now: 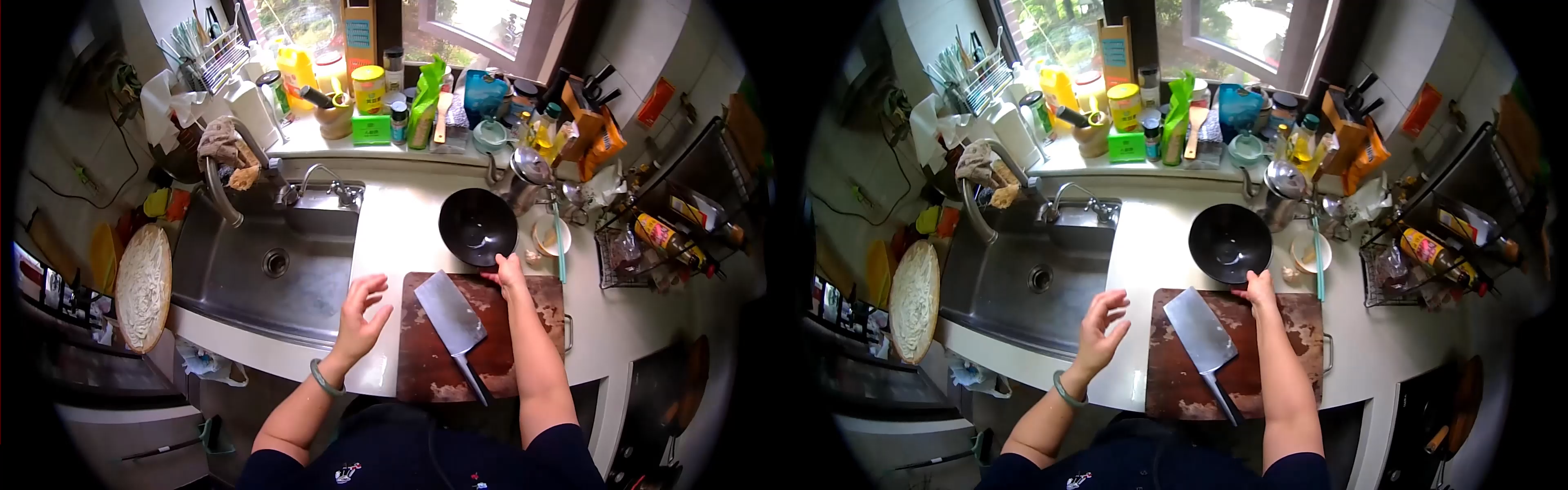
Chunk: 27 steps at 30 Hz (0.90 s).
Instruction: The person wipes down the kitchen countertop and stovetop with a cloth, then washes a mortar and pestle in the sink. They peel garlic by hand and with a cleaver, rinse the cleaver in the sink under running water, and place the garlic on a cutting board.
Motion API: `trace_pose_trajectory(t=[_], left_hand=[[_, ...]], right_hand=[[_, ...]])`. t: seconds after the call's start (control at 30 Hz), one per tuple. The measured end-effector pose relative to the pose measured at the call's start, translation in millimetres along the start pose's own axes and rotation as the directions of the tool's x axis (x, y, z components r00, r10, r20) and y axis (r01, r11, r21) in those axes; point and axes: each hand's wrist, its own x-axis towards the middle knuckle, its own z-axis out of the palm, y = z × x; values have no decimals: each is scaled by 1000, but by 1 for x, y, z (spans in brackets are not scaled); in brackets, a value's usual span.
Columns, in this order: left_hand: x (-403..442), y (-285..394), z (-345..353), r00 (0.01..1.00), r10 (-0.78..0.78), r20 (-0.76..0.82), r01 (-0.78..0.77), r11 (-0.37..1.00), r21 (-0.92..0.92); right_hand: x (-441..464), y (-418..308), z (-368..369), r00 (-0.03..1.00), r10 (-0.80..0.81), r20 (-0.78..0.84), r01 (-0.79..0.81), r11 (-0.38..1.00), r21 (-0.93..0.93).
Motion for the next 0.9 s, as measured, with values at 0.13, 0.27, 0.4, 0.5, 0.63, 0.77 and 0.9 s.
trace_pose_trajectory(t=[0.13,0.27,0.4,0.5,0.63,0.77,0.9], left_hand=[[-21,-33,-17,992,-127,-12,126,991,-45],[-16,-56,-35,987,-150,-51,146,987,-73],[-5,-63,-59,983,-156,-93,147,985,-95],[-1,-66,-82,979,-168,-115,157,983,-93],[-5,-84,-100,965,-223,-137,204,969,-139],[-9,-90,-110,964,-238,-118,215,960,-181],[-19,-94,-125,958,-226,-175,198,967,-161]], right_hand=[[11,3,37,983,-107,-152,101,994,-47],[-6,-33,102,993,-34,-111,53,985,166],[-6,-40,127,992,40,-119,-9,969,249],[-13,-28,133,825,-262,-501,169,960,-223],[-78,-105,185,525,-847,-84,737,501,-454],[-56,-182,277,357,-879,315,892,221,-396],[33,-220,358,303,-827,473,860,23,-510]])
